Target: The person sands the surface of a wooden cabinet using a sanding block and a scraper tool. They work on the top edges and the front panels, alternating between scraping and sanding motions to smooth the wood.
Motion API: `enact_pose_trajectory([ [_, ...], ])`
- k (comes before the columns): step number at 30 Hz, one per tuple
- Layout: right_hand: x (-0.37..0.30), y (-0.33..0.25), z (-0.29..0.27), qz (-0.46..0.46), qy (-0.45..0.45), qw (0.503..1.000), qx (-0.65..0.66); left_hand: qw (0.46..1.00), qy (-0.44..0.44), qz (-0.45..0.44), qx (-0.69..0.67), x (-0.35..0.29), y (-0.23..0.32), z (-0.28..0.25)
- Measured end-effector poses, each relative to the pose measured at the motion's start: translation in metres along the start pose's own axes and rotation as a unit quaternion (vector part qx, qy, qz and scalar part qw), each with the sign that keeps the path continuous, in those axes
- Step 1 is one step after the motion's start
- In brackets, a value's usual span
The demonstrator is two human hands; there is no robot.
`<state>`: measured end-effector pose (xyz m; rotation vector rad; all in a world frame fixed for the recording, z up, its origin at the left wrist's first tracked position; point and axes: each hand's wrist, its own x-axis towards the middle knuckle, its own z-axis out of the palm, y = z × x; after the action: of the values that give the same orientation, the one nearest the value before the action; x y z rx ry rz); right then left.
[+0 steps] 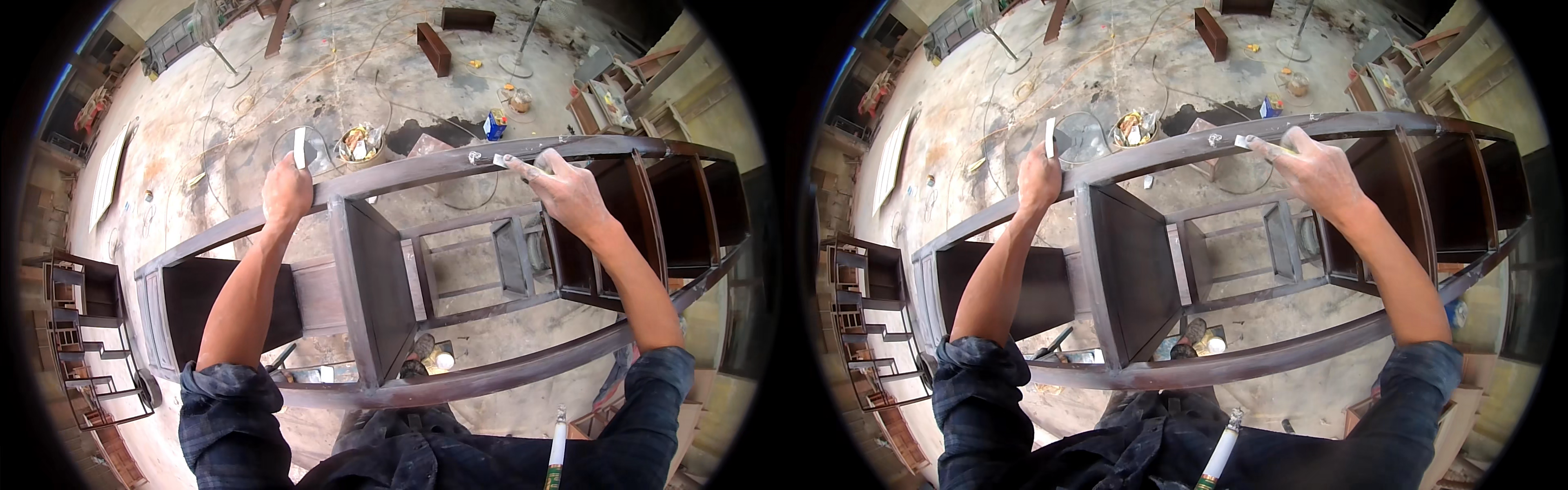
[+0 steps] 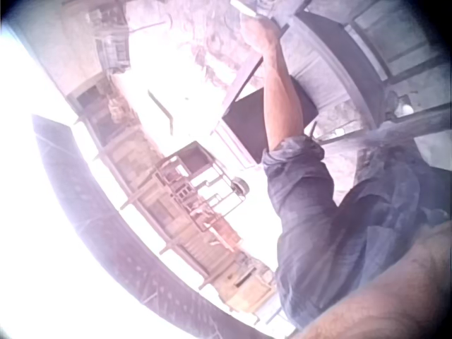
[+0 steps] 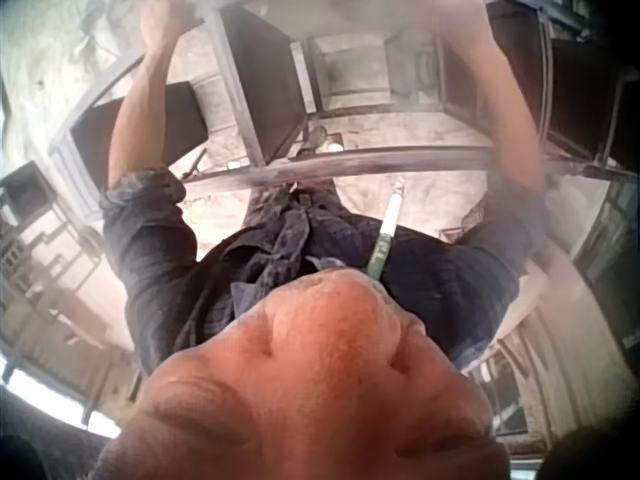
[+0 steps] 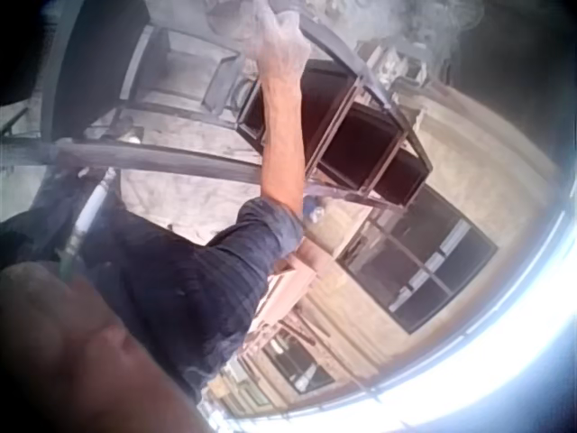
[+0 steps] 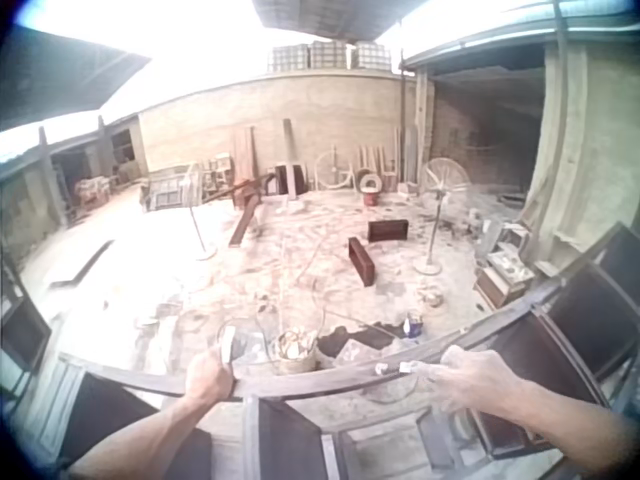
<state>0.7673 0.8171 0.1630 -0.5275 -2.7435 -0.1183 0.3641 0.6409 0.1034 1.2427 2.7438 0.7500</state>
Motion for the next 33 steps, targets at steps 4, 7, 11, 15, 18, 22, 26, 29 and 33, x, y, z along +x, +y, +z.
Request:
enact_pose_trajectory([
  [4, -0.011, 0.009, 0.001, 0.046, -0.02, 0.998, 0.032, 1.0, 0.004, -0.005, -0.002, 0.001, 0.001, 0.001],
  [7, 0.001, -0.003, 0.017, -0.001, 0.012, 0.998, 0.064, 1.0, 0.0, -0.004, 0.0, 0.001, 0.001, 0.001],
  [11, -0.001, 0.008, 0.009, 0.006, -0.008, 0.999, 0.038, 1.0, -0.004, -0.011, 0.006, 0.001, -0.002, 0.0],
  [15, -0.001, 0.001, 0.009, 0.009, -0.009, 0.998, 0.063, 1.0, 0.0, -0.006, 0.001, 0.001, 0.0, 0.003],
  [18, 0.007, -0.008, 0.015, -0.012, 0.007, 0.999, 0.042, 1.0, -0.004, -0.017, 0.007, 0.001, 0.001, 0.001],
  [22, -0.004, 0.008, 0.003, 0.014, -0.024, 0.999, 0.026, 1.0, -0.009, -0.02, 0.005, -0.001, 0.007, -0.001],
  [26, 0.005, -0.011, 0.021, -0.003, 0.004, 0.999, 0.049, 1.0, -0.003, -0.007, 0.011, 0.001, 0.0, 0.004],
  [29, 0.003, -0.007, 0.014, -0.011, 0.003, 0.999, 0.05, 1.0, 0.001, 0.003, 0.0, -0.001, -0.001, 0.0],
  [33, -0.001, -0.001, 0.013, 0.012, -0.003, 0.998, 0.066, 1.0, 0.001, 0.004, 0.013, 0.002, -0.001, 0.006],
])
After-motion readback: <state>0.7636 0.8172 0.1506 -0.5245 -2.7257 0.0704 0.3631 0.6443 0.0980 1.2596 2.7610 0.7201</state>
